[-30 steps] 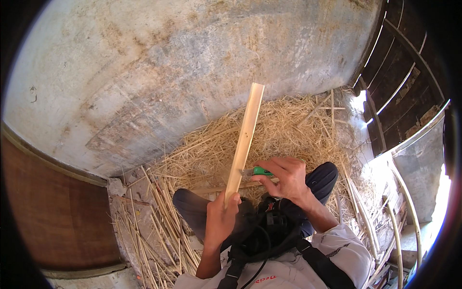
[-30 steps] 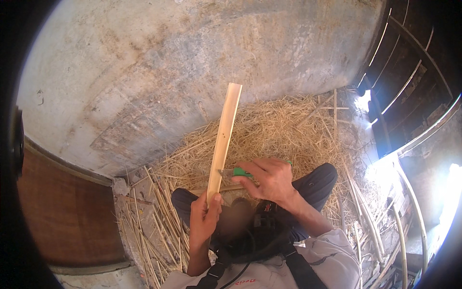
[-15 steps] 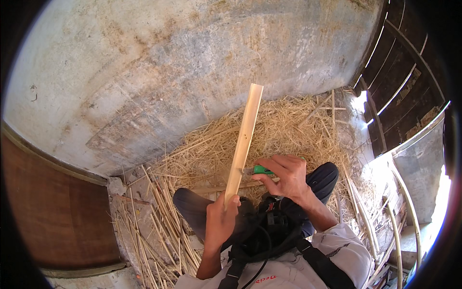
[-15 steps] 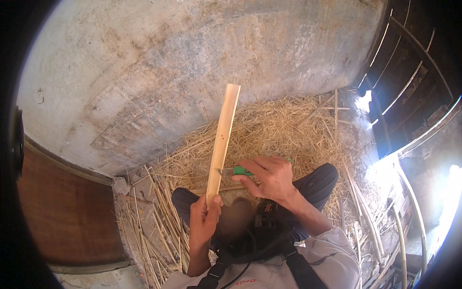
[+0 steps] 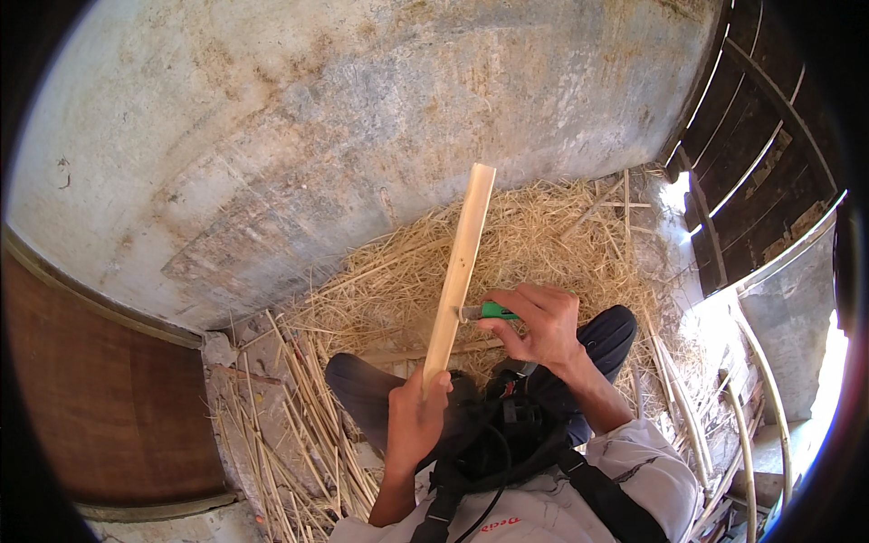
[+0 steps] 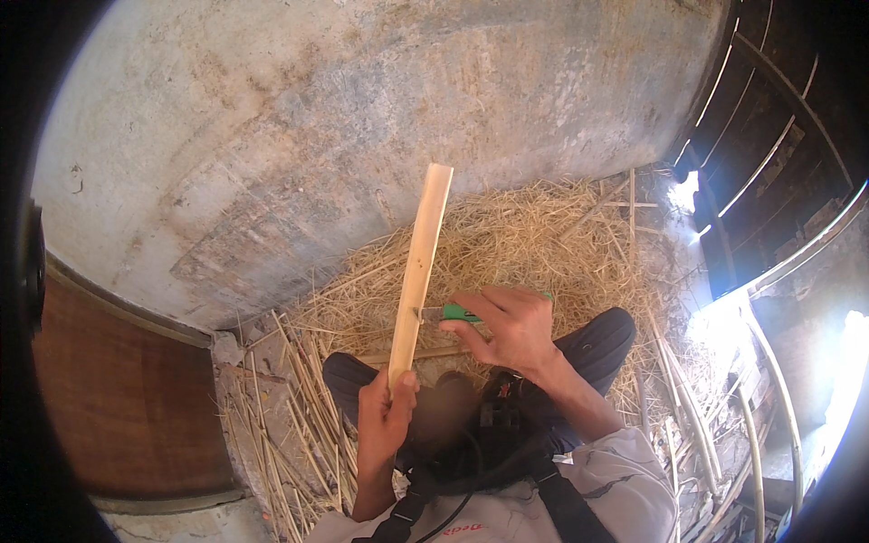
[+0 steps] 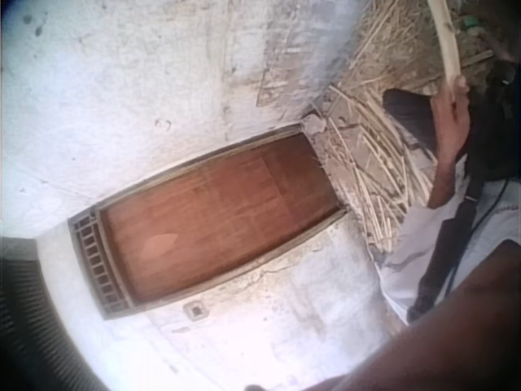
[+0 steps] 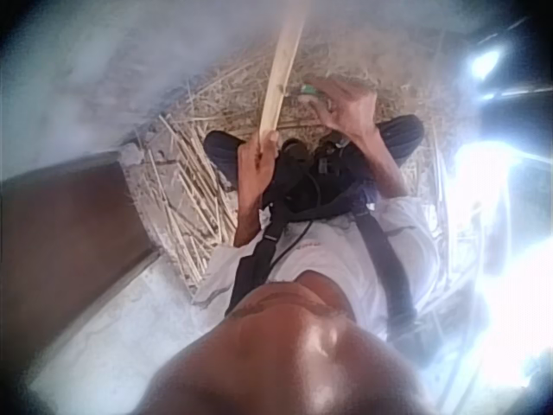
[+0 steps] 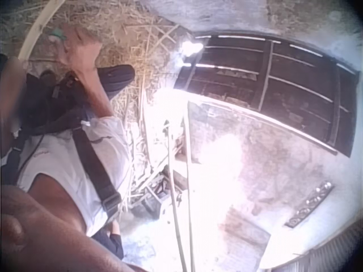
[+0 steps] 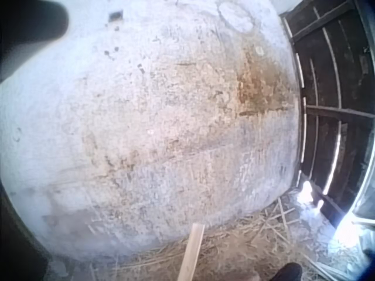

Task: The person shaves a bamboo strip with a small green knife, smoothing the surface and edges.

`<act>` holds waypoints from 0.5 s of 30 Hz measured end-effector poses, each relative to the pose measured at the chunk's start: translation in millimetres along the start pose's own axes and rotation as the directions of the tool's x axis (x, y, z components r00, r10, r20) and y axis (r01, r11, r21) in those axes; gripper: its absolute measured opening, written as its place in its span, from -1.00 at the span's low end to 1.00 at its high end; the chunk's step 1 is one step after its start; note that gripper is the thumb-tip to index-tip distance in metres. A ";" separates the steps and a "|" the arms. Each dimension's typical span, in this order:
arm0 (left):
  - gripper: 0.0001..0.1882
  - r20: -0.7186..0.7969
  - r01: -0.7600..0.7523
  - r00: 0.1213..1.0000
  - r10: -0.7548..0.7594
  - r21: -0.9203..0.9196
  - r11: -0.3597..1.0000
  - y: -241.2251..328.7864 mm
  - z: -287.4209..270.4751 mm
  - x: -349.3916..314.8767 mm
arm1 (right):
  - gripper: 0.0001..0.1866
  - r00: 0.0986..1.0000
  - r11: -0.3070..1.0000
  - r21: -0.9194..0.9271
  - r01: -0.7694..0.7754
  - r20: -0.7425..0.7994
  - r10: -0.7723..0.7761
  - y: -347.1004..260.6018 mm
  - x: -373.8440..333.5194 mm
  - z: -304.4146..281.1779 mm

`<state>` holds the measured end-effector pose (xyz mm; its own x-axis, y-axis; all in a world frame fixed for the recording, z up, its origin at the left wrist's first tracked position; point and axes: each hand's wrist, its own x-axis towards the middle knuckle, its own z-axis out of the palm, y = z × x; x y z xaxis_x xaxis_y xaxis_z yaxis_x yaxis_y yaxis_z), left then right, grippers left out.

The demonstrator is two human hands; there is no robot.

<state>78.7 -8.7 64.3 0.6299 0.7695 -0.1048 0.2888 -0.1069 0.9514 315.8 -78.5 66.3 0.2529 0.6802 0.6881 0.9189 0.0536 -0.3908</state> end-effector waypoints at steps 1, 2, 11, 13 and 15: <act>-0.70 -0.005 -0.008 1.000 0.008 0.004 1.000 -0.2 -0.1 -0.8 | -0.68 1.000 1.000 -0.005 -0.003 0.004 0.003 -0.2 1.5 -0.6; -0.70 0.000 -0.003 1.000 0.003 0.005 1.000 0.1 -0.2 -1.3 | -0.69 1.000 1.000 0.002 0.000 -0.007 0.000 2.2 1.3 0.2; -0.69 0.011 0.007 1.000 -0.007 0.006 1.000 -0.8 -1.4 -6.2 | -0.67 0.999 1.000 0.011 0.003 -0.036 -0.003 13.3 2.9 4.9; -0.69 0.013 0.017 1.000 -0.017 -0.003 1.000 -0.8 -1.3 -6.6 | -0.66 0.999 1.000 0.018 0.007 -0.031 -0.007 15.2 3.6 5.1; -0.69 0.010 0.006 1.000 -0.006 -0.010 1.000 -5.6 -1.3 -7.8 | -0.66 0.999 0.999 0.036 -0.004 -0.044 0.006 16.6 4.8 6.1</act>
<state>71.3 -13.3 60.2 0.6352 0.7639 -0.1137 0.2857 -0.0957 0.9535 330.4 -69.9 59.3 0.2712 0.6477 0.7119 0.9064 0.0769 -0.4153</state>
